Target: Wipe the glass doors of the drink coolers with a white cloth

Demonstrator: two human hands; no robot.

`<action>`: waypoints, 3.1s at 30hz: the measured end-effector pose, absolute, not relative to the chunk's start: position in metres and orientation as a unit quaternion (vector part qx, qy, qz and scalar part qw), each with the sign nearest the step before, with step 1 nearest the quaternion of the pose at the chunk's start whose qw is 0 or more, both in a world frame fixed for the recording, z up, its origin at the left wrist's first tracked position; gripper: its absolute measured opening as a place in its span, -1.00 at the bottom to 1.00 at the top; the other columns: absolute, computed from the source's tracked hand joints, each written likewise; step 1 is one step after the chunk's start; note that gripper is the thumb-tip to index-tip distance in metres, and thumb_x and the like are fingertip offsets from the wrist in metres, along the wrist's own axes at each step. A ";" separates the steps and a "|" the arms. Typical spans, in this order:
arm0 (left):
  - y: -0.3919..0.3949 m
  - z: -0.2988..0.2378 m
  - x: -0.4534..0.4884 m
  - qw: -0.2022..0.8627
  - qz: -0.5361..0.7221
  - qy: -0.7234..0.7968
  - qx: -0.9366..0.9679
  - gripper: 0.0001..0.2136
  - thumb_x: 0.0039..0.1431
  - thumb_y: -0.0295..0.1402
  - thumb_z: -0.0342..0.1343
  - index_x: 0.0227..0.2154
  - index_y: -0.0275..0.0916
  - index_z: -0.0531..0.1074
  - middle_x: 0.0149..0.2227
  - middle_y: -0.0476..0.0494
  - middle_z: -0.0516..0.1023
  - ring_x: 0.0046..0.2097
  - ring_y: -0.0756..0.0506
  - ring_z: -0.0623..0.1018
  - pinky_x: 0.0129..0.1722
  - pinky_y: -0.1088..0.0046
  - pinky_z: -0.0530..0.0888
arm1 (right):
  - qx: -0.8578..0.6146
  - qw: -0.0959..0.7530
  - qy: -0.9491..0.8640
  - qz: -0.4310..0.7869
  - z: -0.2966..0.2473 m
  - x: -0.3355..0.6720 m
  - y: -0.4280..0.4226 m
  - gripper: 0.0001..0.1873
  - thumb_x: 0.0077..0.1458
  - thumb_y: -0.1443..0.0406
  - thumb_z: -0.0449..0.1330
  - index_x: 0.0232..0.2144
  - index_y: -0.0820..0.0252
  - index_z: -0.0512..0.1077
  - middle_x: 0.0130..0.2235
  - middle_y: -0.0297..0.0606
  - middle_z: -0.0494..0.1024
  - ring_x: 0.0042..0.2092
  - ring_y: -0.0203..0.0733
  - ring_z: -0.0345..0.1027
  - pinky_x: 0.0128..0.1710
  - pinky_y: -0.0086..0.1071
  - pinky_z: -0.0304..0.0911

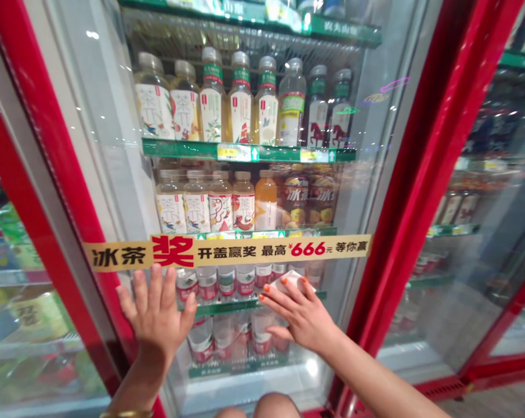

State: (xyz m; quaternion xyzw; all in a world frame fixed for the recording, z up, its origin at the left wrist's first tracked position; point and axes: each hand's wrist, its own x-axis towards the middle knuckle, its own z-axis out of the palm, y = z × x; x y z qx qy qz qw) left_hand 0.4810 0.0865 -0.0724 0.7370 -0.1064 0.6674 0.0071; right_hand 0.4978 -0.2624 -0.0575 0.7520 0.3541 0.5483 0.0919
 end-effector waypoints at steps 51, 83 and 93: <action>0.091 -0.083 0.486 0.009 0.667 -0.079 0.741 -0.15 0.36 -0.25 0.24 0.60 -0.16 -0.03 0.62 -0.26 -0.01 0.64 -0.36 -0.06 0.63 -0.17 -0.16 | 0.797 0.049 0.310 0.517 -0.161 0.503 -0.269 -0.13 0.38 -0.03 0.23 0.59 -0.15 0.03 0.63 -0.45 -0.06 0.66 0.09 -0.53 0.65 0.13 -0.46; 0.007 -0.107 0.489 -0.016 0.619 -0.192 0.761 -0.23 0.35 -0.26 0.20 0.56 0.12 0.08 0.61 0.05 -0.02 0.66 -0.17 -0.14 0.65 -0.06 -0.25 | 0.802 -0.233 -0.020 0.550 -0.120 0.520 -0.259 -0.13 0.51 0.14 -0.12 0.61 0.16 -0.51 0.63 0.02 -0.56 0.63 0.36 -0.75 0.41 0.76 -0.34; -0.004 -0.112 0.455 0.220 0.528 -0.310 0.760 -0.31 0.55 -0.09 -0.48 0.62 -0.26 -0.31 0.59 -0.38 0.09 0.59 -0.20 0.18 0.56 0.02 0.21 | 0.796 -0.156 0.306 0.499 -0.137 0.497 -0.156 0.15 0.37 -0.22 0.02 0.62 0.18 -0.46 0.64 0.13 -0.23 0.66 0.26 -0.53 0.55 0.41 -0.31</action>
